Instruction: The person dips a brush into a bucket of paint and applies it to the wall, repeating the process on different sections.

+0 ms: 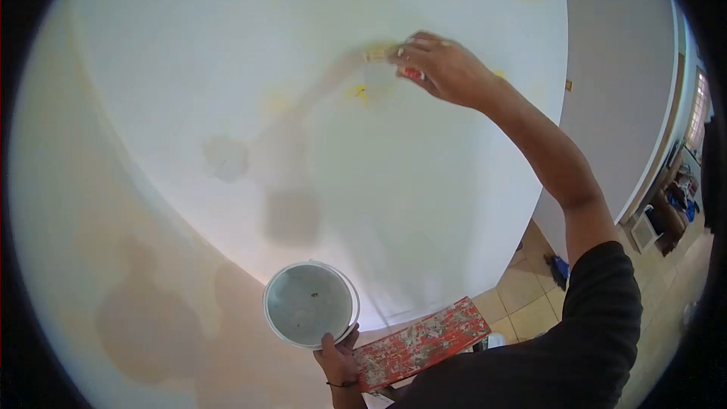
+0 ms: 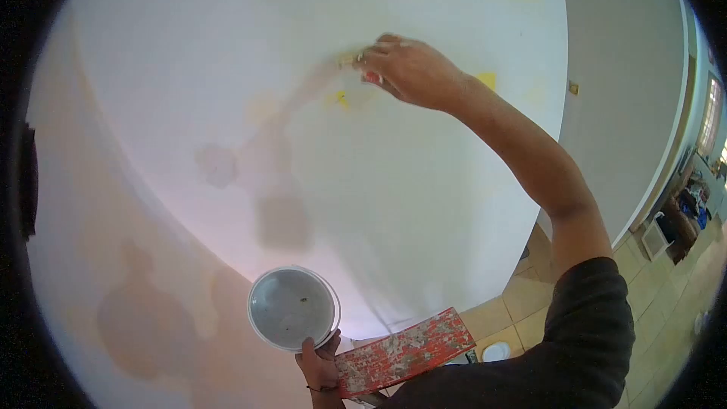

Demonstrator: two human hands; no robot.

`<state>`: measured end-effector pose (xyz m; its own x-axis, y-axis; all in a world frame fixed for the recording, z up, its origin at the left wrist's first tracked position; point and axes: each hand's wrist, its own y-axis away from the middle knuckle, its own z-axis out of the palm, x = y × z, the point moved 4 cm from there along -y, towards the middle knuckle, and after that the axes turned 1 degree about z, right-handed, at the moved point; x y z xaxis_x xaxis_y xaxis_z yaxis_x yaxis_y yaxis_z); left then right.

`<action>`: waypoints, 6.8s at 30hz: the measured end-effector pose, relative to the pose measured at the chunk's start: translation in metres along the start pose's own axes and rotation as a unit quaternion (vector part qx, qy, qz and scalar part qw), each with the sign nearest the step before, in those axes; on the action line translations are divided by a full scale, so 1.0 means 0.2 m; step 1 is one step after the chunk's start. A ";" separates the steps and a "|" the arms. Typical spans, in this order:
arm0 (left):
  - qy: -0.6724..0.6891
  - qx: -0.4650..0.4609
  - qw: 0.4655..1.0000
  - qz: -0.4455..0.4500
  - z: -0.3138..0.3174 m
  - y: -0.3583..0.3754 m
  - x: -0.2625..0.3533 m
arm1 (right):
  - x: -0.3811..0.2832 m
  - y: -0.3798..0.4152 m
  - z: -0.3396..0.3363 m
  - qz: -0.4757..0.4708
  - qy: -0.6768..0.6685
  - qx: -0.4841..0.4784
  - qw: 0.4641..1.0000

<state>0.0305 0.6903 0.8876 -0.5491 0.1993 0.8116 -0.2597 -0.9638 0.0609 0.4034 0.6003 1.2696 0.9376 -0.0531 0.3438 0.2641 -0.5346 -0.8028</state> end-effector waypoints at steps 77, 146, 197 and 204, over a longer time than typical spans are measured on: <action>-0.136 0.039 0.989 -0.045 0.00 -0.04 0.02 | -0.14 0.56 0.49 0.358 -0.264 0.407 0.797; -0.062 -0.132 0.987 -0.069 0.12 -0.01 -0.04 | -1.45 0.57 0.89 0.089 -0.376 -0.210 0.898; -0.038 -0.154 0.984 -0.086 0.20 -0.21 -0.01 | -1.44 0.44 1.03 0.199 -0.427 -0.077 0.879; -0.032 -0.170 0.981 -0.083 0.21 -0.26 0.00 | -1.33 0.50 0.93 0.356 -0.481 -0.047 0.800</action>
<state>0.0771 0.7330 0.9077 -0.4281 0.3258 0.8430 -0.5973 -0.8020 0.0066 0.2226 0.7188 1.0079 0.5947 0.2760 -0.7550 -0.3909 -0.7214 -0.5716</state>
